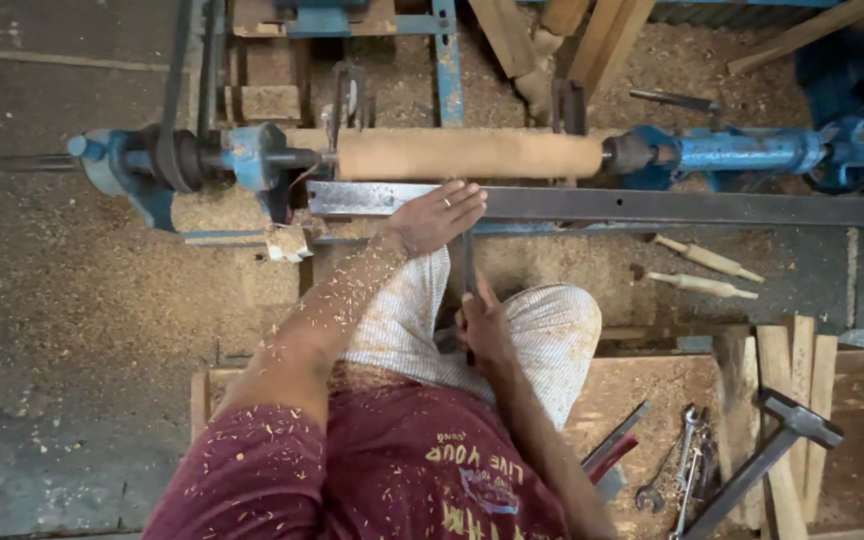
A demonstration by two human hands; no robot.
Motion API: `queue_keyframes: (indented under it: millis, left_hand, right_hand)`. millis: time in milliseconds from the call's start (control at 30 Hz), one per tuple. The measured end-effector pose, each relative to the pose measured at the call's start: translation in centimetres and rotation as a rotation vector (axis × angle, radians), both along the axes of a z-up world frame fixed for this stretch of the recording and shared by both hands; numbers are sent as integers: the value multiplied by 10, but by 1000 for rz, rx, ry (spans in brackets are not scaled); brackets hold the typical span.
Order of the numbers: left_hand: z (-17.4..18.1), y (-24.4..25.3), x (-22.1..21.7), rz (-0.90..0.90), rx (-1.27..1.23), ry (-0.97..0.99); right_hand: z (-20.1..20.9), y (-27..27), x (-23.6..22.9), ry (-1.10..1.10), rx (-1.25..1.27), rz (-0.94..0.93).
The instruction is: The person operates a wood lathe to shape a cylindrical wooden piece. Using a chisel, they smooth the surface of the rotating wood, removing shavings and refining the cylinder's form.
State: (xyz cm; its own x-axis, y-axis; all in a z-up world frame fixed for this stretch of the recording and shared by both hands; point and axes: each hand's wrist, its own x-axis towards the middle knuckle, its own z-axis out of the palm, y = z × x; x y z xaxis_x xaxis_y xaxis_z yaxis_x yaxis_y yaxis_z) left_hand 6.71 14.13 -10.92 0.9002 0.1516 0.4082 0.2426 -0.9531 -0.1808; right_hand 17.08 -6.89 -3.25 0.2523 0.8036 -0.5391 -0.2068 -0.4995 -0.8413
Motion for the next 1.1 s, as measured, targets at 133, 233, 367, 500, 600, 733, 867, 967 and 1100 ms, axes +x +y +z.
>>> queue_keyframes:
  millis: [133, 233, 367, 500, 600, 733, 867, 967, 1100]
  left_hand:
    - [5, 4, -19, -16, 24, 25]
    - [6, 7, -27, -8, 21, 30]
    - [7, 11, -36, -14, 18, 93]
    - [8, 14, -48, -42, -19, 30]
    - [9, 17, -60, -40, 26, -6]
    - [6, 16, -74, -36, -22, -72]
    - [1, 17, -83, 30, 6, -50]
    - [-3, 20, -92, 52, 57, -34]
    - [-4, 24, -106, 35, 22, -72]
  right_hand:
    - [-7, 1, -8, 27, 5, 39]
    - [-5, 2, -15, 13, -46, 48]
    - [2, 7, -25, 156, -112, -12]
    - [4, 10, -34, 182, -101, -6]
    - [2, 11, -37, 103, -75, 62]
    - [-2, 13, -43, 80, -41, 113]
    - [-3, 17, -49, 86, -68, 130]
    - [-3, 20, -52, 105, -99, 157]
    - [-3, 25, -57, 146, -111, 171]
